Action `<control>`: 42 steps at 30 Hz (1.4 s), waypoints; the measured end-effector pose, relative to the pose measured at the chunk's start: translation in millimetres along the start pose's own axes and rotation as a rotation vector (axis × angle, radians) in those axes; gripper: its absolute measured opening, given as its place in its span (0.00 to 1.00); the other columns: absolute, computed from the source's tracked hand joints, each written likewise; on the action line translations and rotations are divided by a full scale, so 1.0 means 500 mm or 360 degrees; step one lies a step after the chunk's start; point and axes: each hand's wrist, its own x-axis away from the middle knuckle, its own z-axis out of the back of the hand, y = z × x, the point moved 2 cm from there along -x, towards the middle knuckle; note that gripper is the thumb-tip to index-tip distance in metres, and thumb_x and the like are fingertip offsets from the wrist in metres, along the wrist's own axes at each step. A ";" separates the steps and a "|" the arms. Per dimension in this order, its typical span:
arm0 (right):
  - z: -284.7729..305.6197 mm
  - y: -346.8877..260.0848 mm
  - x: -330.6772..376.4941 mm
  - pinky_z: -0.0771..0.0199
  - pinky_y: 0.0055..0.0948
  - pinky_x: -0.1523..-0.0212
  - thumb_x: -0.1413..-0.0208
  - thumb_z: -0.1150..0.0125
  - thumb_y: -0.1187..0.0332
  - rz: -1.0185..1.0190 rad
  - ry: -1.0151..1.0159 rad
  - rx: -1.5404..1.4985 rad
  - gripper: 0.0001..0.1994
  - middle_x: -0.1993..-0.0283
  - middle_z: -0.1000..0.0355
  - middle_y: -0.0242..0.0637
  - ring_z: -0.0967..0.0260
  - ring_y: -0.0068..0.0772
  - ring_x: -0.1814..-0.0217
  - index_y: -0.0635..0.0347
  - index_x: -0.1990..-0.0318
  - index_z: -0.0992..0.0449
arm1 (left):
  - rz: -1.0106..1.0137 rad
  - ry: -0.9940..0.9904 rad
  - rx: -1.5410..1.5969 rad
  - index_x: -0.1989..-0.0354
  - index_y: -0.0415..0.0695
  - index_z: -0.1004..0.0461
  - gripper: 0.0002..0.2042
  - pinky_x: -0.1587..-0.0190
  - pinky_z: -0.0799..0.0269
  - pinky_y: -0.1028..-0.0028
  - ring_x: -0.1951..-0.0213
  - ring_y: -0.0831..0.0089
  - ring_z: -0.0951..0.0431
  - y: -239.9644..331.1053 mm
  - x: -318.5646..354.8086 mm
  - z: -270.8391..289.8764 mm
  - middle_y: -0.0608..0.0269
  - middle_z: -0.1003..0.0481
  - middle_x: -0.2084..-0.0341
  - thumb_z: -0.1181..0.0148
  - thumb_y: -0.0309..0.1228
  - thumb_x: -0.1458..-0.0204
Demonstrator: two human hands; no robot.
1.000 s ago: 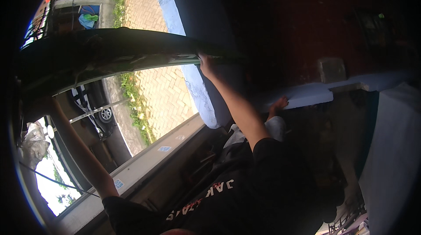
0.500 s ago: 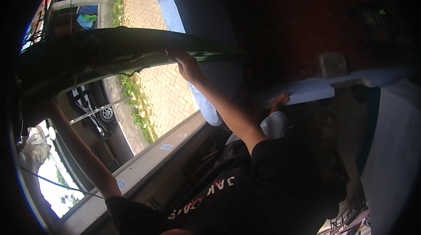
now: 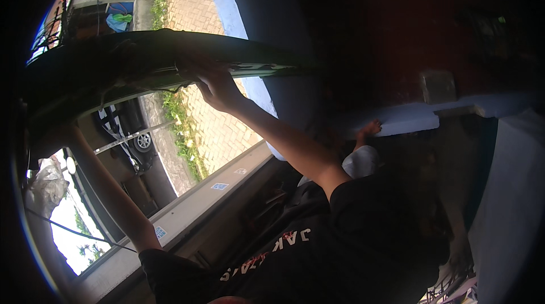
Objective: The person scrapes old paint from a green wooden door frame using a metal scraper and a sanding block. They alternate between scraping and sanding different sections of the frame, occasionally sweeping debris from the floor with a broom.
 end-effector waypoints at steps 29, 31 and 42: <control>0.025 0.016 -0.017 0.37 0.43 0.35 0.39 0.41 0.70 -0.0044 -0.0171 -0.0242 0.29 0.31 0.43 0.48 0.43 0.50 0.31 0.55 0.31 0.43 | 0.1071 0.0395 0.0805 0.37 0.22 0.47 0.39 0.37 0.43 0.57 0.40 0.49 0.37 0.255 -0.073 0.143 0.32 0.40 0.41 0.60 0.55 0.35; 0.053 0.036 0.005 0.28 0.38 0.41 0.40 0.39 0.74 0.0137 -0.0214 -0.0091 0.26 0.34 0.37 0.44 0.36 0.45 0.35 0.50 0.34 0.35 | 0.1067 0.0405 0.0777 0.37 0.23 0.46 0.37 0.36 0.43 0.58 0.40 0.50 0.37 0.249 -0.089 0.161 0.32 0.39 0.40 0.62 0.54 0.34; 0.022 0.169 -0.060 0.43 0.40 0.28 0.30 0.61 0.72 -0.0392 -0.0211 -0.0338 0.23 0.28 0.43 0.50 0.43 0.47 0.27 0.58 0.29 0.44 | 0.1131 0.0391 0.0895 0.36 0.26 0.40 0.33 0.34 0.46 0.61 0.40 0.54 0.36 0.259 -0.084 0.157 0.35 0.38 0.38 0.68 0.50 0.29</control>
